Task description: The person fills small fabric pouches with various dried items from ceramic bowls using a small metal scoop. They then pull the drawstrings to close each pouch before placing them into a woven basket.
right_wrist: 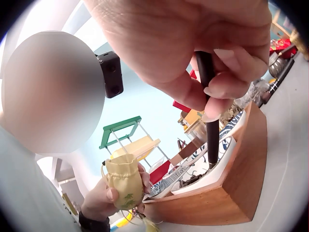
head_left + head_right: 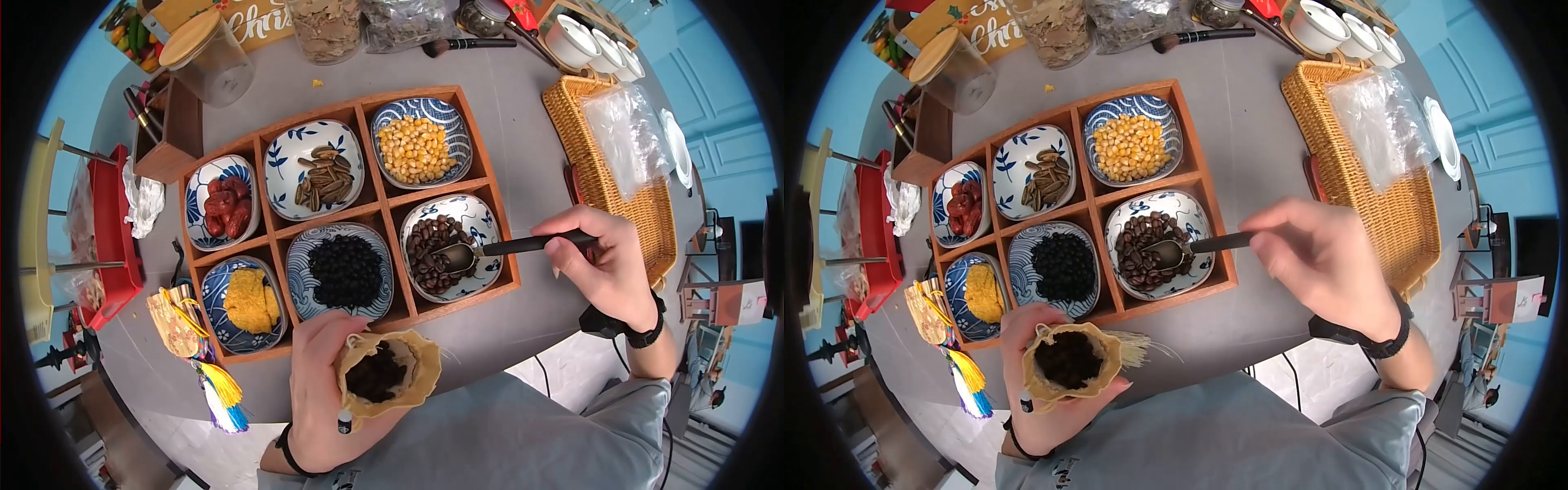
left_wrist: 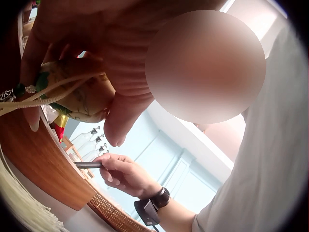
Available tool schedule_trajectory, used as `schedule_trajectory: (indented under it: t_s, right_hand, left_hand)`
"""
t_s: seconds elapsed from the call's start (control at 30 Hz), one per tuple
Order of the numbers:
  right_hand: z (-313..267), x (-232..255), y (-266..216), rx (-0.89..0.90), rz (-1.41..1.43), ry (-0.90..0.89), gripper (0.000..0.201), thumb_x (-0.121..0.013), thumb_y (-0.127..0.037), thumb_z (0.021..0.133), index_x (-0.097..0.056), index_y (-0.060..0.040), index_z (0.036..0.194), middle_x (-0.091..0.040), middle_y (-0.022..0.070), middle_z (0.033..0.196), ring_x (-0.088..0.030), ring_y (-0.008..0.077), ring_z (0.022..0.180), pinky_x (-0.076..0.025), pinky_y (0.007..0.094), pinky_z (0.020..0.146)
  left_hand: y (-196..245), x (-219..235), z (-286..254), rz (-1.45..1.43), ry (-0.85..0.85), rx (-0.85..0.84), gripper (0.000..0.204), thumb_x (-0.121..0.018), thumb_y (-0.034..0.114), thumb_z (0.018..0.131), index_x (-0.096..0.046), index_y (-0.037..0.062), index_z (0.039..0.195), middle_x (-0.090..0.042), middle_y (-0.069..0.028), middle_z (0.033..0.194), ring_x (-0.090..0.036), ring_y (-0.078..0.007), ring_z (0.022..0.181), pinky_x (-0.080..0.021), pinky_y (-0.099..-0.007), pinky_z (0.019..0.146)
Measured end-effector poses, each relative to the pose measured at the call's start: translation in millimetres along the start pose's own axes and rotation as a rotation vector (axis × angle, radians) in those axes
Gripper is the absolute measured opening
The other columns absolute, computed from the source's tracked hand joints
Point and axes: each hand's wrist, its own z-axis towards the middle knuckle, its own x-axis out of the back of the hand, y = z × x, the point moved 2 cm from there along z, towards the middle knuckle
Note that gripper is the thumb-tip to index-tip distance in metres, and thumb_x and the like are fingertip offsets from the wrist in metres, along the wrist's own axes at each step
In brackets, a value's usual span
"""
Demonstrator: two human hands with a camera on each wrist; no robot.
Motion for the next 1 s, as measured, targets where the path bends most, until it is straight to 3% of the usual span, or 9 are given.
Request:
schedule_trajectory:
  t_s: [0.27,0.37,0.57,0.67,0.73,0.83,1.0]
  right_hand:
    - [3.4,-5.1,16.3,-0.142,0.237,-0.012,0.013,-0.064,-0.003,0.099,-0.072,0.0014,0.11,-0.066,-0.0015,0.08,-0.059,0.0023,0.068,-0.045,0.0188,0.057]
    - [3.9,-2.5,18.8,-0.155,0.276,-0.025,0.013,-0.064,-0.003,0.099,-0.072,0.0013,0.109,-0.066,-0.0015,0.079,-0.059,0.002,0.067,-0.043,0.0183,0.055]
    - [1.7,11.2,13.7,-0.145,0.299,0.004,0.012,-0.064,-0.003,0.099,-0.071,0.0017,0.107,-0.066,-0.0012,0.078,-0.056,0.0016,0.062,-0.04,0.0178,0.052]
    - [0.1,20.9,6.5,-0.147,0.285,0.042,0.012,-0.063,-0.004,0.099,-0.071,0.0016,0.106,-0.066,-0.0014,0.077,-0.055,0.0014,0.06,-0.039,0.0174,0.051]
    - [-1.4,26.4,0.9,-0.153,0.268,0.074,0.012,-0.063,-0.004,0.099,-0.072,0.0022,0.105,-0.066,-0.0007,0.078,-0.054,0.0015,0.058,-0.037,0.0174,0.05]
    - [-7.5,34.2,-14.3,-0.087,0.235,0.099,0.012,-0.063,-0.004,0.098,-0.072,0.0028,0.103,-0.066,0.0004,0.078,-0.054,0.0015,0.057,-0.036,0.0179,0.049]
    - [-27.2,31.3,-51.0,0.15,0.165,0.073,0.017,-0.072,-0.011,0.094,-0.071,0.0056,0.1,-0.072,0.0106,0.084,-0.061,0.0073,0.06,-0.045,0.0208,0.054]
  left_hand:
    - [1.7,1.5,1.9,-0.006,0.016,-0.01,0.09,-0.099,0.008,0.058,-0.049,-0.0007,0.133,-0.051,-0.0201,0.125,-0.058,-0.031,0.109,-0.055,-0.0352,0.086]
    - [-0.8,1.4,1.1,0.113,-0.015,0.011,0.097,-0.102,0.032,0.06,-0.043,0.0061,0.132,-0.052,-0.0119,0.118,-0.056,-0.025,0.105,-0.049,-0.0365,0.088]
    - [1.0,0.1,4.2,0.099,-0.016,0.007,0.095,-0.102,0.032,0.06,-0.043,0.0065,0.131,-0.052,-0.0117,0.118,-0.056,-0.0242,0.105,-0.049,-0.0357,0.088]
    - [1.3,-0.3,4.4,-0.002,-0.008,0.032,0.089,-0.101,0.017,0.059,-0.049,0.0001,0.129,-0.051,-0.0178,0.121,-0.055,-0.0316,0.111,-0.052,-0.037,0.087]
    - [1.5,-1.1,5.5,0.043,-0.015,0.027,0.091,-0.102,0.024,0.06,-0.047,0.0037,0.13,-0.051,-0.0136,0.12,-0.056,-0.0263,0.107,-0.05,-0.0351,0.088]
    - [1.1,-1.9,6.6,0.045,-0.019,0.035,0.092,-0.102,0.027,0.06,-0.046,0.005,0.129,-0.051,-0.0115,0.12,-0.057,-0.0235,0.105,-0.049,-0.0342,0.089]
    - [0.7,-3.7,7.0,-0.014,-0.026,0.031,0.089,-0.101,0.023,0.061,-0.047,0.0028,0.129,-0.052,-0.0137,0.121,-0.057,-0.0267,0.108,-0.05,-0.0355,0.09]
